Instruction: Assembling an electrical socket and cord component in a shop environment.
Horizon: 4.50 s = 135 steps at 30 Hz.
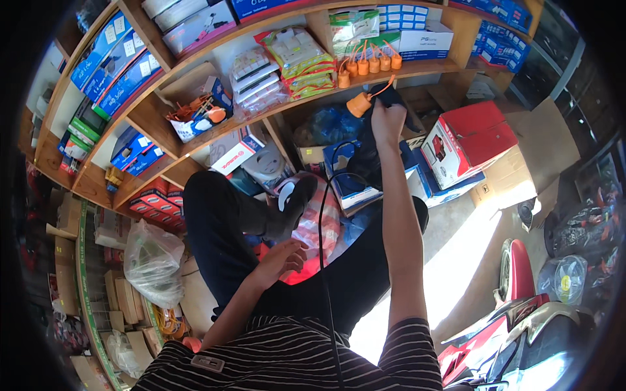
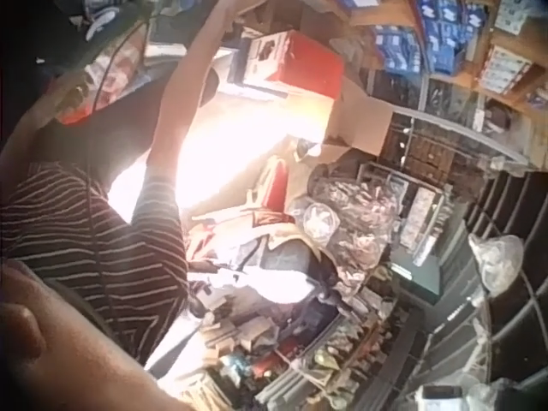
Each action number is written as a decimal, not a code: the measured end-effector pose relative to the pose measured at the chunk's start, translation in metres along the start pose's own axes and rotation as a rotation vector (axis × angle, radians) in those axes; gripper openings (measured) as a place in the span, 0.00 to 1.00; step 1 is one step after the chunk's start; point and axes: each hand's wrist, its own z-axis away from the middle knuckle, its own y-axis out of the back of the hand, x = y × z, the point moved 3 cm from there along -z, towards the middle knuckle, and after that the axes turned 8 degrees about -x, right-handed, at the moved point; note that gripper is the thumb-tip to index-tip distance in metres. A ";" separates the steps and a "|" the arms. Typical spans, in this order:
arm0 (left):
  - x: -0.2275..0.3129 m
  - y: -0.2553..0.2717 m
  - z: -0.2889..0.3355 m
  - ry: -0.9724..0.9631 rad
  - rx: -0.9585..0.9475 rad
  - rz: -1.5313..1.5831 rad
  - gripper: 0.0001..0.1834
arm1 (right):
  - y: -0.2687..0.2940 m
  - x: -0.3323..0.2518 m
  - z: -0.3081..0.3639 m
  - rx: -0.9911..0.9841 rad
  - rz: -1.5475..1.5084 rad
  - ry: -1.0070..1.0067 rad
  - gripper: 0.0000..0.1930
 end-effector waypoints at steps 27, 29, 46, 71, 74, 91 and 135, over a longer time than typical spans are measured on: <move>-0.008 0.000 -0.010 0.039 0.046 0.094 0.12 | -0.052 0.014 0.007 -0.187 0.003 0.048 0.10; -0.008 0.000 -0.010 0.044 0.048 0.084 0.12 | -0.050 0.017 0.009 -0.173 0.033 0.030 0.09; 0.205 -0.005 -0.074 -0.576 0.060 -0.545 0.21 | -0.051 -0.015 0.017 -0.324 0.044 0.077 0.13; 0.301 -0.003 -0.160 -0.601 0.080 -0.634 0.19 | -0.094 -0.032 -0.019 -0.518 -0.170 -0.127 0.16; 0.299 0.000 -0.160 -0.583 0.039 -0.585 0.19 | -0.094 -0.019 -0.016 -0.493 -0.144 -0.266 0.16; 0.303 0.016 -0.161 -0.734 0.091 -0.308 0.18 | -0.115 -0.040 0.006 -0.707 0.046 0.236 0.11; 0.310 0.016 -0.158 -1.016 0.007 -0.542 0.20 | -0.107 -0.030 -0.007 -0.427 -0.120 0.031 0.08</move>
